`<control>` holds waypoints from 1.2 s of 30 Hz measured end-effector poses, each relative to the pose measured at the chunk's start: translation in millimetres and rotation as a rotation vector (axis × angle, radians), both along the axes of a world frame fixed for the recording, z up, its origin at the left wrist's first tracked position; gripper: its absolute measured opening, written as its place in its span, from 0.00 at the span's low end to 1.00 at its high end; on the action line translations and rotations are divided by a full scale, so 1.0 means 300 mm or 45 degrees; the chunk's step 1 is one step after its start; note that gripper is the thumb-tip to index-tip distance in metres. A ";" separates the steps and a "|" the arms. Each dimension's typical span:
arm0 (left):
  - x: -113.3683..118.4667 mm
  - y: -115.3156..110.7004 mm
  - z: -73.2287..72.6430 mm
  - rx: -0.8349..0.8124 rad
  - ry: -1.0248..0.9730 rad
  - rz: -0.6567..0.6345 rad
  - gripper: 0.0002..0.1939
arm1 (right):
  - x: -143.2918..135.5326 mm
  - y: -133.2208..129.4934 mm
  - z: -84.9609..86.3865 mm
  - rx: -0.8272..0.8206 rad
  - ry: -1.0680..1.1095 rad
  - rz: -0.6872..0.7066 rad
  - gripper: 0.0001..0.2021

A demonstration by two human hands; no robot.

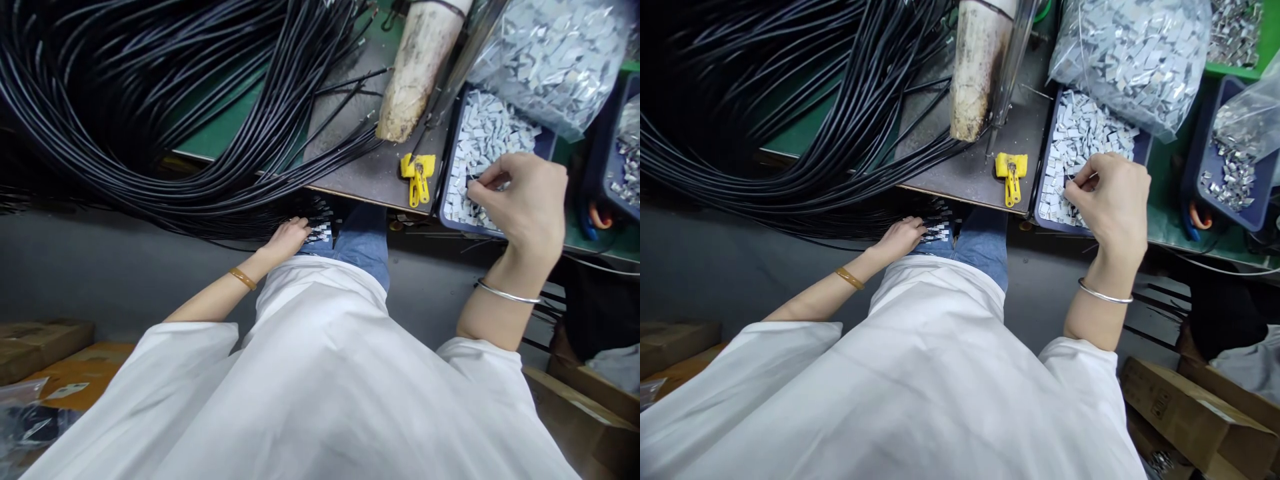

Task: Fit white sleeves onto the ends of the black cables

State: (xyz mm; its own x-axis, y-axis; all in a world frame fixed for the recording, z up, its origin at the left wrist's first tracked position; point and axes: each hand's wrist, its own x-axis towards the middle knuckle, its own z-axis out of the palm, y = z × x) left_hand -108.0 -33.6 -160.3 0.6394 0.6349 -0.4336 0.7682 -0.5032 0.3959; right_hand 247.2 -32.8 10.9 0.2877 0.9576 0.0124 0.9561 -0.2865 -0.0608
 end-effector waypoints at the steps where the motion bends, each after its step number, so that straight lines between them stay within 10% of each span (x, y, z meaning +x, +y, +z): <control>1: -0.001 -0.001 0.001 -0.002 -0.004 -0.021 0.17 | 0.003 -0.002 -0.005 0.016 0.027 0.006 0.04; 6: 0.054 -0.013 0.082 0.029 -0.092 -0.067 0.20 | 0.022 -0.018 -0.031 0.157 0.164 0.067 0.07; 12: 0.219 -0.027 0.373 -0.342 -0.770 -0.147 0.16 | -0.064 -0.080 0.009 0.863 0.301 0.245 0.08; 16: 0.300 0.013 0.494 -0.736 -1.374 0.410 0.08 | -0.211 -0.144 0.026 1.235 0.489 0.157 0.06; 21: 0.334 0.046 0.492 -0.983 -1.651 0.803 0.07 | -0.322 -0.164 -0.041 1.158 0.806 0.383 0.07; 36: 0.331 0.034 0.465 -0.791 -1.715 0.768 0.09 | -0.320 -0.123 -0.106 0.731 1.584 0.355 0.04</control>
State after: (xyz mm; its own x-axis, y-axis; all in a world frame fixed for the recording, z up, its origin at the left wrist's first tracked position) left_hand -8.6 -23.4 -20.9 0.4841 0.8728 -0.0622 -0.2766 0.2201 0.9354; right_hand 151.1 -69.5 -20.9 0.2029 0.9327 0.2982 0.2096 0.2561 -0.9437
